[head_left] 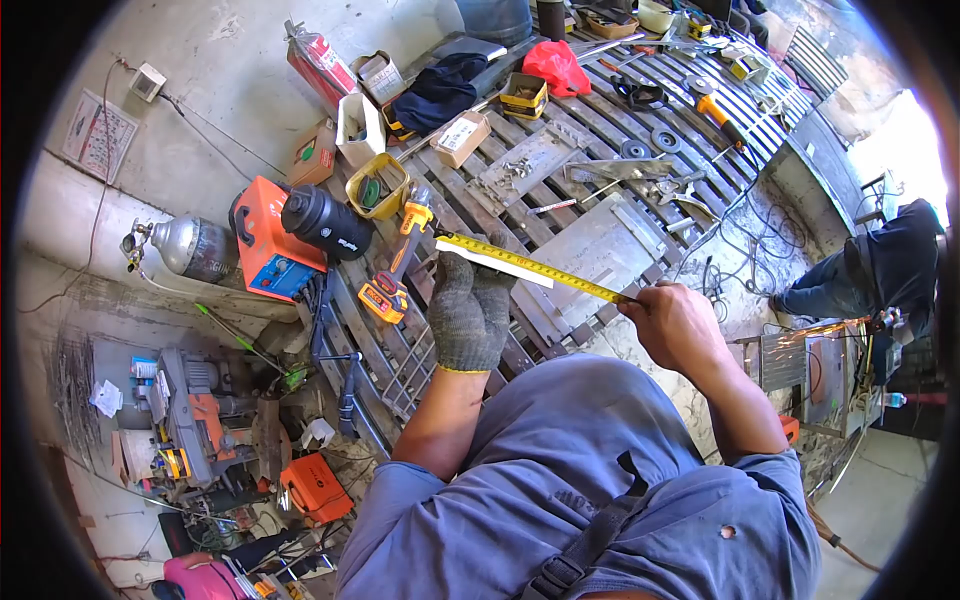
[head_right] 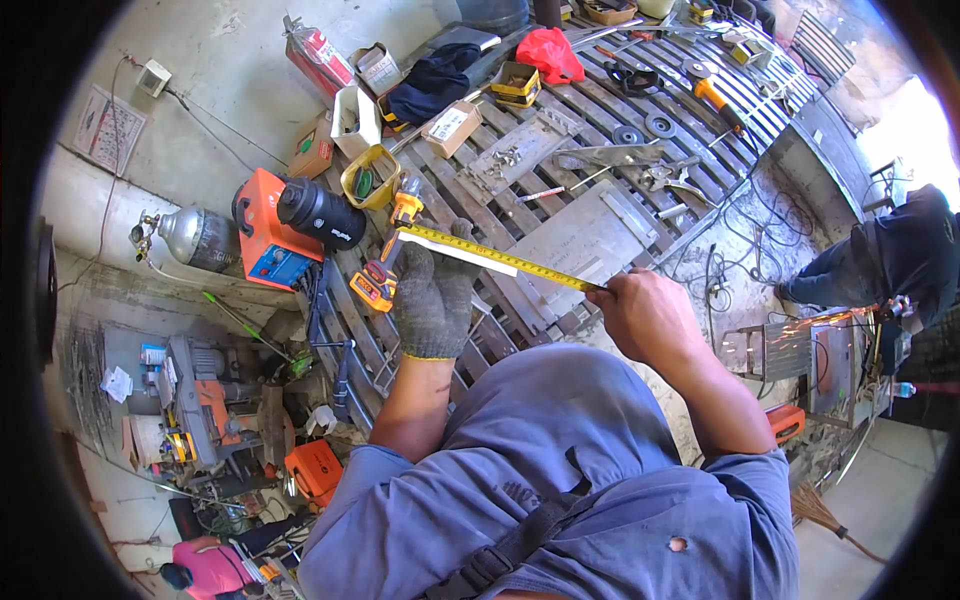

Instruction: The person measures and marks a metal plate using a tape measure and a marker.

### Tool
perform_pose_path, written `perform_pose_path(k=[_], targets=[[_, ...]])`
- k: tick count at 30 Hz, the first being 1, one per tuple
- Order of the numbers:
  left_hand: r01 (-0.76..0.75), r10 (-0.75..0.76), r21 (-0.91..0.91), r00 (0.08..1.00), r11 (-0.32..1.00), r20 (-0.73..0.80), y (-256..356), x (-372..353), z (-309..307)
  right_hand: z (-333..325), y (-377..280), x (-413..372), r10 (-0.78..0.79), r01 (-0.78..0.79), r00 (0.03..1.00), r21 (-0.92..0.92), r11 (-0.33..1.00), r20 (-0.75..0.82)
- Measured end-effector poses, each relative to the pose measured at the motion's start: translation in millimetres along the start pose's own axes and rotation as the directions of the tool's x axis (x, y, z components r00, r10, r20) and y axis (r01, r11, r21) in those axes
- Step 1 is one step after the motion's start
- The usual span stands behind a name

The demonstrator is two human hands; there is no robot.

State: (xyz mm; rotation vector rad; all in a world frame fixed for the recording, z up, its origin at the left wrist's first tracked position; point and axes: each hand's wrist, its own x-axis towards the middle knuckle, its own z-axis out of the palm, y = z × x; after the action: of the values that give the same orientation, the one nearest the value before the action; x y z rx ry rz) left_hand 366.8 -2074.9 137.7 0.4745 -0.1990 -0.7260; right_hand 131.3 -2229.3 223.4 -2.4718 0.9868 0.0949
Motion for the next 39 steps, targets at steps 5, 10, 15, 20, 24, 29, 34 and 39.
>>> perform_pose_path(k=[5,10,15,20,24,29,34,39], targets=[[-0.035,0.035,0.013,0.999,0.999,0.020,-1.7,1.5,4.4,-3.0,-3.4,-2.9,0.014,-0.013,0.999,-0.010,1.000,0.037],[-0.071,0.065,0.065,0.993,0.995,0.094,-0.7,3.0,3.4,-3.1,-2.6,-3.8,0.011,-0.009,0.998,-0.025,1.000,0.066],[-0.095,0.087,0.072,0.990,0.993,0.111,4.0,2.7,14.2,-4.7,-6.5,-4.5,0.004,-0.002,0.997,-0.034,0.999,0.071],[-0.135,0.127,0.016,0.958,0.991,0.256,7.8,8.8,14.3,-4.4,-12.1,-4.6,-0.038,0.041,0.998,-0.053,0.998,0.047],[-0.185,0.177,0.079,0.980,0.980,0.096,12.4,4.0,16.1,-3.3,-13.7,-4.8,-0.089,0.090,0.996,-0.074,0.993,0.011],[-0.149,0.148,0.125,0.989,0.981,0.018,21.7,4.6,13.8,-9.0,-23.8,-8.0,-0.144,0.135,0.987,-0.108,0.985,-0.074],[-0.146,0.148,0.068,0.989,0.987,-0.029,24.1,5.4,15.6,-10.3,-27.6,-7.1,-0.161,0.149,0.984,-0.147,0.978,-0.077],[-0.148,0.151,0.072,0.988,0.986,-0.045,25.9,5.5,14.1,-7.6,-27.3,-6.0,-0.181,0.167,0.980,-0.150,0.975,-0.084]])
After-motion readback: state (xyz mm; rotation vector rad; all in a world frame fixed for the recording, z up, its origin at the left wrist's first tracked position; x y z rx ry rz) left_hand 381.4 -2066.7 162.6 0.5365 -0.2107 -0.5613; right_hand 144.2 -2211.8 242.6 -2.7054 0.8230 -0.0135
